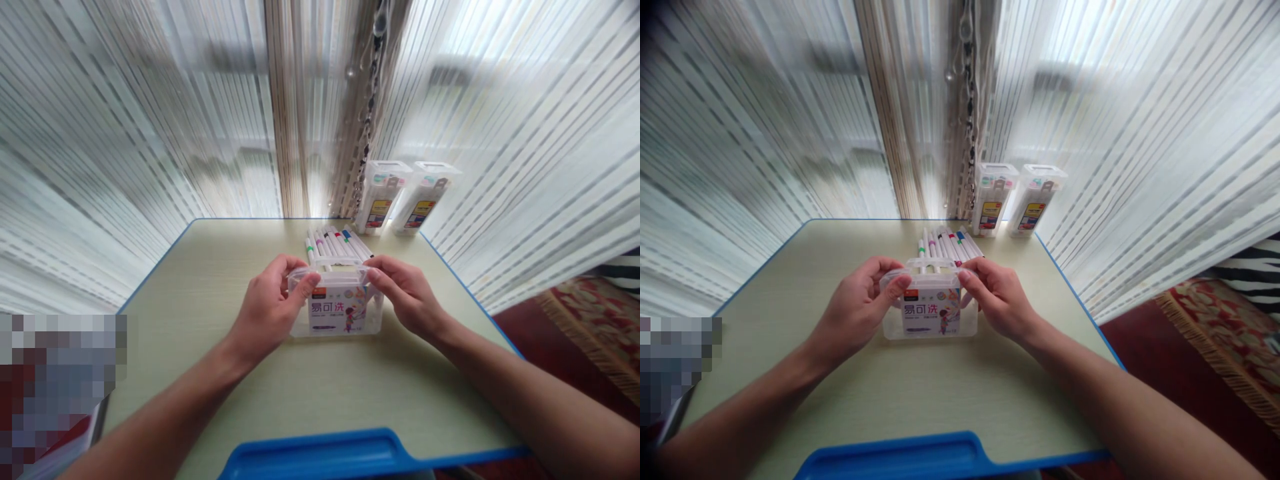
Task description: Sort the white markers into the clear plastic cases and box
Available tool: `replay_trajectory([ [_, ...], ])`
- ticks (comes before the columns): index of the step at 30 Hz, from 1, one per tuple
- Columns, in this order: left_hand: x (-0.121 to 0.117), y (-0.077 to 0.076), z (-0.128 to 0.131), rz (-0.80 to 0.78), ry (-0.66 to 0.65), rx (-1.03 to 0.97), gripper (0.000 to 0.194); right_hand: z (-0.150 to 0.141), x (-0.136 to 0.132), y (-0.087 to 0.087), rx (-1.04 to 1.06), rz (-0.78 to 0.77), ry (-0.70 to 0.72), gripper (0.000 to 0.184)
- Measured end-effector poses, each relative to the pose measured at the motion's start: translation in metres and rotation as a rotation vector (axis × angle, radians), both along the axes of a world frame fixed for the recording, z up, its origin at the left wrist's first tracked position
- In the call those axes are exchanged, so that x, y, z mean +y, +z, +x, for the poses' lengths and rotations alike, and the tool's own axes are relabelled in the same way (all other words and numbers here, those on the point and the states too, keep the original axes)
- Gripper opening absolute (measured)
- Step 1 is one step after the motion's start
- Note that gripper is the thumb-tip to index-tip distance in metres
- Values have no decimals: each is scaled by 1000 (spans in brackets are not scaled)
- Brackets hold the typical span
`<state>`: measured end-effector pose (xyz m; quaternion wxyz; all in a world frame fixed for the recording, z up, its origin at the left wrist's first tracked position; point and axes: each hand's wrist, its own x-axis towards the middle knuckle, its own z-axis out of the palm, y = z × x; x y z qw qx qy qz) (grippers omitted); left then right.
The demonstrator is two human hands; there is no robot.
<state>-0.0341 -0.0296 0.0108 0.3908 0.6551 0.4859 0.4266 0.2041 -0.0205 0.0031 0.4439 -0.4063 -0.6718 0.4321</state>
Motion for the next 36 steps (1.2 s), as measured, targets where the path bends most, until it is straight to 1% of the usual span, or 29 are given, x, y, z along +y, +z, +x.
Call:
replay_trajectory([
  [7,0,1,1,19,-17,-9,35,0,0,3,-18,36,-31,39],
  [13,-1,2,2,23,-13,-13,36,-1,-1,4,-28,39,-56,42],
  [28,-2,3,3,17,-7,-7,33,0,0,2,-14,49,-40,35],
  [36,-1,1,1,28,-16,-6,30,0,0,2,-7,62,-38,34],
])
